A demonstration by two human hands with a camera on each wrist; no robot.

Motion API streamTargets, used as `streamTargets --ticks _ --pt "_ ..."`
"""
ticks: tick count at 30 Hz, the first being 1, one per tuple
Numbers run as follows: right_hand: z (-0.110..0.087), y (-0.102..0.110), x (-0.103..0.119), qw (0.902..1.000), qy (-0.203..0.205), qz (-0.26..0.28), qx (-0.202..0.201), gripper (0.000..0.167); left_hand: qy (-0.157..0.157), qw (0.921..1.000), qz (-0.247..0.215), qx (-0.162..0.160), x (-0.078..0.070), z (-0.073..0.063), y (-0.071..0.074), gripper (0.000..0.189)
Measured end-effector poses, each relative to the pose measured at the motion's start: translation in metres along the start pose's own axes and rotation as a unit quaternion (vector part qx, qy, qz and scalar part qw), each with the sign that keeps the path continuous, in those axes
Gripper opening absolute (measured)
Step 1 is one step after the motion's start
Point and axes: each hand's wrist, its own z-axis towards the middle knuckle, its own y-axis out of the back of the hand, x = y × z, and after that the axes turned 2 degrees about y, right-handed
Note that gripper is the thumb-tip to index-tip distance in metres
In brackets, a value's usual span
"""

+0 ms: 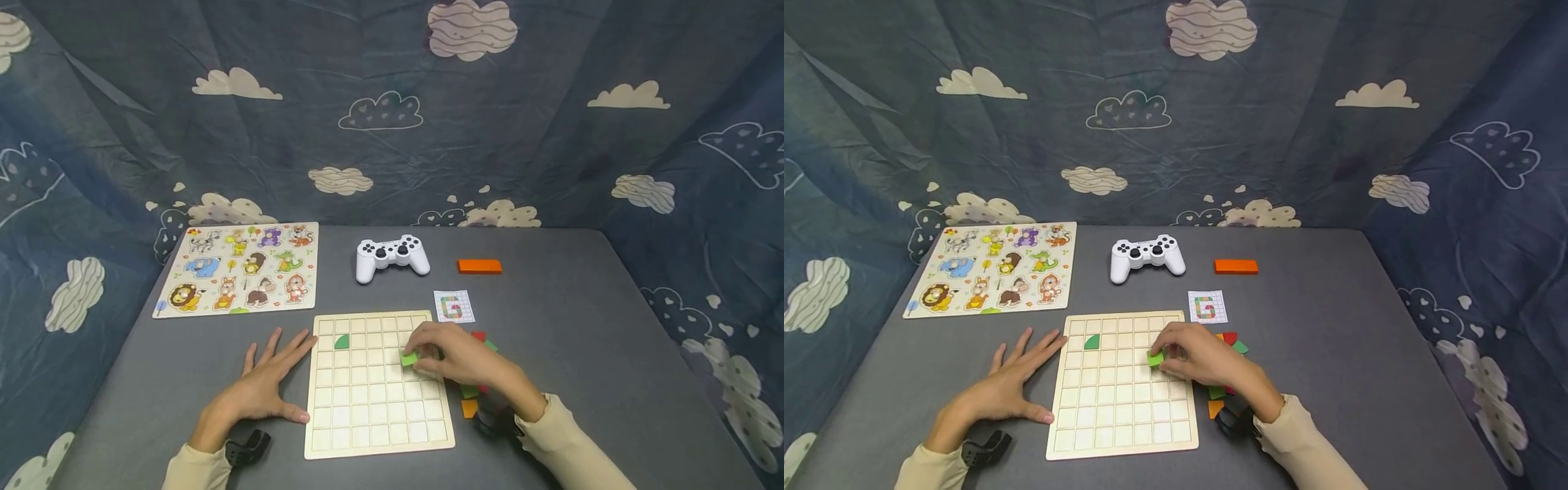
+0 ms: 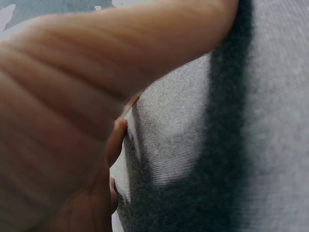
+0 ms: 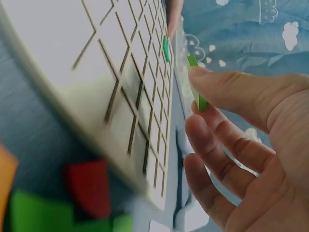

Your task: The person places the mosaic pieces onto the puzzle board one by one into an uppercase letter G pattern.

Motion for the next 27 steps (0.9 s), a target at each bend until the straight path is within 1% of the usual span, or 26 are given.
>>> streamTargets --ticks 2,9,17,23,27 --pt "0.008 -0.001 0.002 1.0000 0.002 -0.002 -0.005 0.018 0.002 1.0000 0.002 -0.001 0.000 0.000 0.001 0.128" --pt "0.035 -0.007 0.008 0.9996 -0.010 -0.015 -0.020 0.017 0.001 1.0000 -0.004 0.001 0.001 0.001 0.000 0.128" --pt "0.061 -0.015 0.008 0.9988 -0.014 -0.034 -0.032 0.017 0.001 1.0000 -0.005 -0.002 0.000 0.003 0.004 0.128" --pt "0.076 -0.023 0.012 0.9987 -0.019 -0.040 -0.026 0.016 0.003 1.0000 -0.004 -0.003 0.001 0.002 0.003 0.128" --pt "0.082 -0.031 0.014 0.9980 -0.020 -0.056 -0.021 0.016 0.002 1.0000 -0.006 0.000 0.001 0.000 0.002 0.128"
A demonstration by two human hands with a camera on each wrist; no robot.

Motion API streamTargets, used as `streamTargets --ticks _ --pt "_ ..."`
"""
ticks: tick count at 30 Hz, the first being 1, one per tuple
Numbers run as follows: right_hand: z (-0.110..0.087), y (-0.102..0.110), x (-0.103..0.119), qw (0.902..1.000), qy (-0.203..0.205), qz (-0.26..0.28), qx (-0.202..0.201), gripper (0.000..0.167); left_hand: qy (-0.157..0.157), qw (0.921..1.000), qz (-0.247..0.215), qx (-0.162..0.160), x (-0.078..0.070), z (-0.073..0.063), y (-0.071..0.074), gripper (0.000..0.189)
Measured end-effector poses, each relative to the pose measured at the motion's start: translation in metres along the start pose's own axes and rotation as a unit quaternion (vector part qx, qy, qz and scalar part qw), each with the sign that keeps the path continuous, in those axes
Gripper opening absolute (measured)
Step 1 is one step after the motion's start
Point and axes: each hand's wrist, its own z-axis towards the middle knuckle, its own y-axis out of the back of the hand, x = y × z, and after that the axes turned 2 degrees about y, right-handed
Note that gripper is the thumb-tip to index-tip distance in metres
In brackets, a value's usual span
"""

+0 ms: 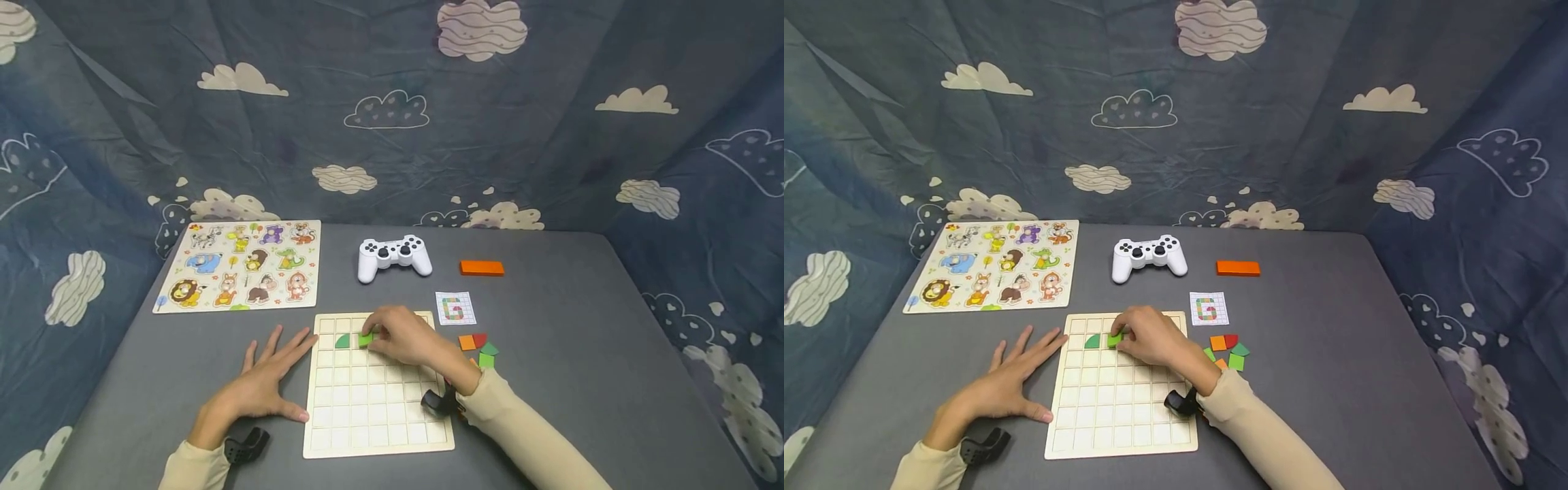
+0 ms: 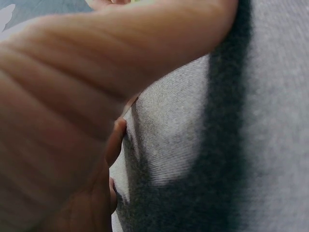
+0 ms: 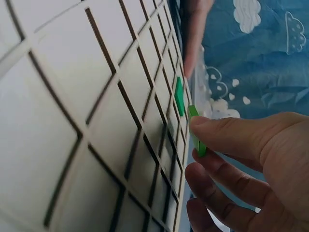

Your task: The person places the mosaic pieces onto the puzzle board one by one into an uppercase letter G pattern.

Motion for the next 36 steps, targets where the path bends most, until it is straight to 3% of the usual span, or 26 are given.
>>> streamTargets --ticks 15,36 --pt "0.007 -0.012 0.003 0.9983 -0.031 -0.048 0.014 0.017 -0.001 1.0000 0.007 0.005 0.000 0.001 -0.003 0.127" --pt "0.010 -0.010 0.006 0.9988 -0.023 -0.042 0.012 0.019 -0.002 0.9999 0.011 0.000 0.000 0.001 -0.001 0.127"
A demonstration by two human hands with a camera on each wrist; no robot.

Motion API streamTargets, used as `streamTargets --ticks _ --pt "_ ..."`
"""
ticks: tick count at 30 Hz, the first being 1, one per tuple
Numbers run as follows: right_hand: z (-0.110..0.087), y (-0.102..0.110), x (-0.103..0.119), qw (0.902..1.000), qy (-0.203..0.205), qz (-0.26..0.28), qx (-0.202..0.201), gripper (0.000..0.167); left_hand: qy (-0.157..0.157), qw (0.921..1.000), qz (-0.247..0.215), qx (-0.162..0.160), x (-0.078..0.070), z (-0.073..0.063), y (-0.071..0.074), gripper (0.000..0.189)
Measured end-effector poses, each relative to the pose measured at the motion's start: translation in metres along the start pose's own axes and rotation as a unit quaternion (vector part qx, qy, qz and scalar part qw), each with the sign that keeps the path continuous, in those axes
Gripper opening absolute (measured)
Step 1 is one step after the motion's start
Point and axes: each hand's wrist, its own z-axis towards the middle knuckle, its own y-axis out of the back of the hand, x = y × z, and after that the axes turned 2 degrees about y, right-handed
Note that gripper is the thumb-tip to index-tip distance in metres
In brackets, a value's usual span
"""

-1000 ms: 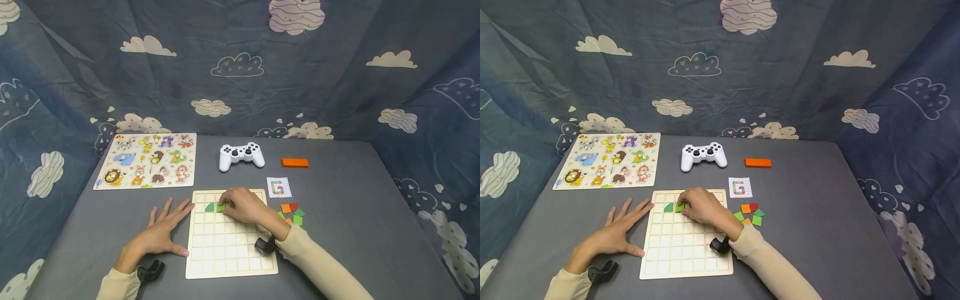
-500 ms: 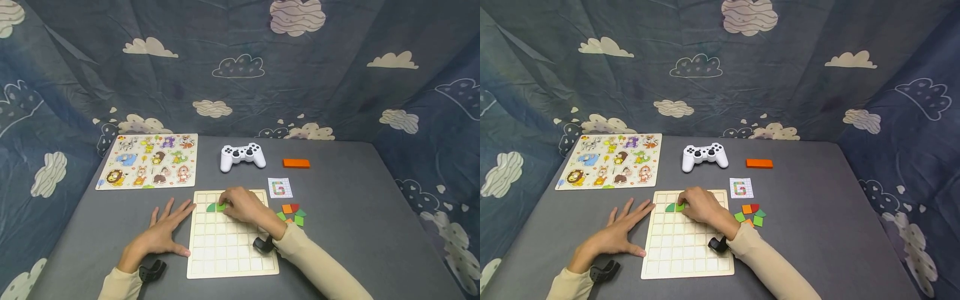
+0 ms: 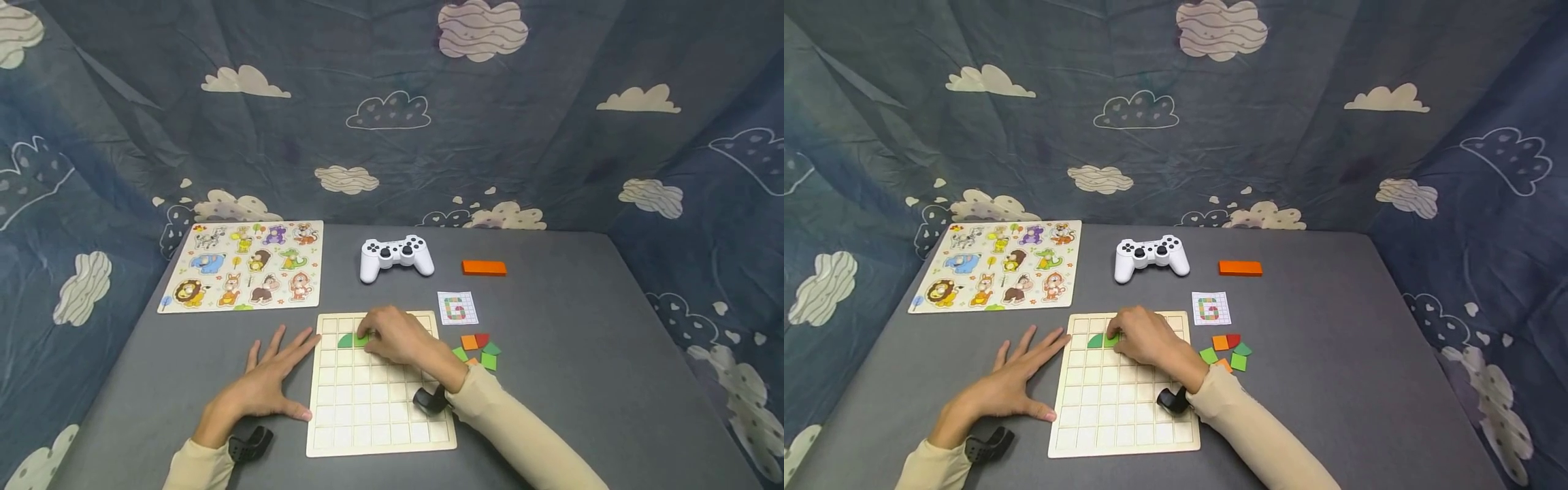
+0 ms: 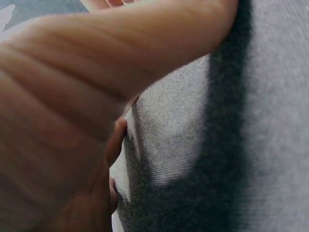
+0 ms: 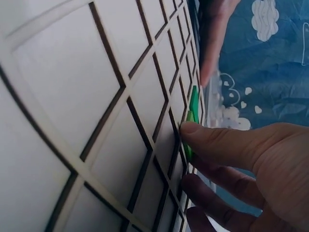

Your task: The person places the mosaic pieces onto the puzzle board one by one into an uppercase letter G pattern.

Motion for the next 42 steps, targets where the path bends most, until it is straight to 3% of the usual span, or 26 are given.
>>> streamTargets --ticks 9,21,29,42 --pt "-0.013 0.014 -0.001 0.9999 -0.007 0.001 -0.013 0.023 0.000 1.0000 0.000 -0.005 0.002 0.001 0.000 0.128" --pt "-0.069 0.047 -0.035 0.9966 -0.024 0.037 -0.069 0.027 -0.007 1.0000 0.004 -0.004 0.003 0.004 0.000 0.127" --pt "-0.101 0.055 -0.065 0.9939 -0.083 0.058 -0.044 0.029 0.000 1.0000 -0.003 0.003 0.002 0.002 0.000 0.127" --pt "-0.128 0.050 -0.102 0.9916 -0.109 0.063 -0.030 0.021 0.005 1.0000 -0.004 -0.003 0.005 0.001 -0.005 0.127"
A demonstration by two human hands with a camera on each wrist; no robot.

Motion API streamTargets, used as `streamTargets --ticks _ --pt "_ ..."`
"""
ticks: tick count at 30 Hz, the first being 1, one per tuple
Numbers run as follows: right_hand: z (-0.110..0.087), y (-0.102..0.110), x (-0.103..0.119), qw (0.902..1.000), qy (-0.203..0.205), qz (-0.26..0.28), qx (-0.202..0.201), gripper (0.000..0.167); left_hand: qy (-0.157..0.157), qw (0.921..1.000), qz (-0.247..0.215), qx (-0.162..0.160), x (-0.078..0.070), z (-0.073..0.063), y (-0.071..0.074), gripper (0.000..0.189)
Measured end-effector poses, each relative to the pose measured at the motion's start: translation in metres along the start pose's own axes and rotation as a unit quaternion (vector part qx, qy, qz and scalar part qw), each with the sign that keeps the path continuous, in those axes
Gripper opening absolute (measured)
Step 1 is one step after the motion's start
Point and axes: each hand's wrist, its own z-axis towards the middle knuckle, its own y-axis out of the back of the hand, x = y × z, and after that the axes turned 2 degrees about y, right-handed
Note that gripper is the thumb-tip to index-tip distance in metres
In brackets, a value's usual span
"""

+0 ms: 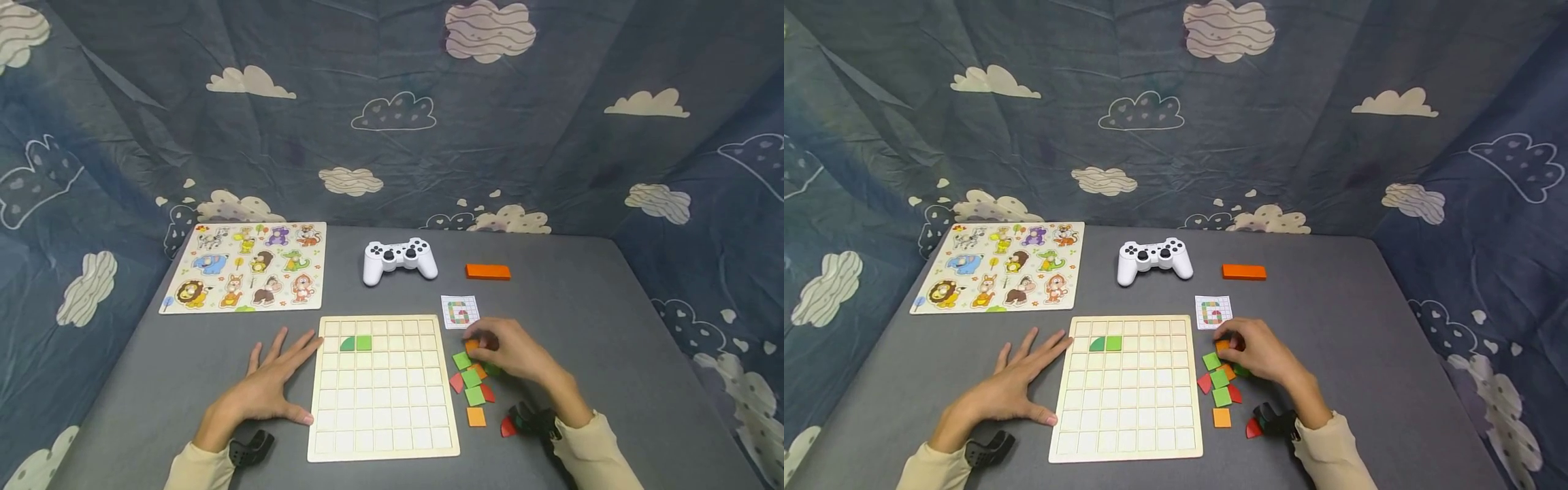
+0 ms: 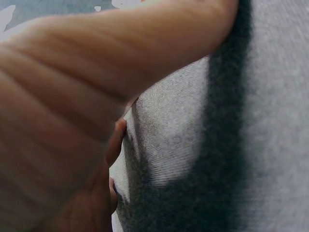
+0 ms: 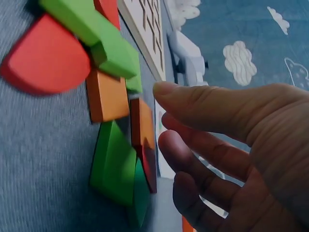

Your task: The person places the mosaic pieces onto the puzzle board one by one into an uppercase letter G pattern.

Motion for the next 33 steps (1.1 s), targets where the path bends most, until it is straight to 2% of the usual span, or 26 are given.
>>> streamTargets --ticks 10,16,33 --pt "-0.001 0.003 -0.012 0.9996 -0.022 0.011 0.015 0.025 0.000 1.0000 -0.006 -0.004 0.000 -0.002 0.000 0.128" --pt "-0.002 0.000 -0.017 0.9994 -0.022 0.026 0.008 0.028 -0.003 1.0000 -0.007 -0.002 0.000 -0.001 0.001 0.127" --pt "0.000 -0.001 -0.015 0.9997 -0.022 0.010 0.008 0.025 -0.004 0.9999 -0.010 -0.006 0.000 0.000 0.001 0.128"
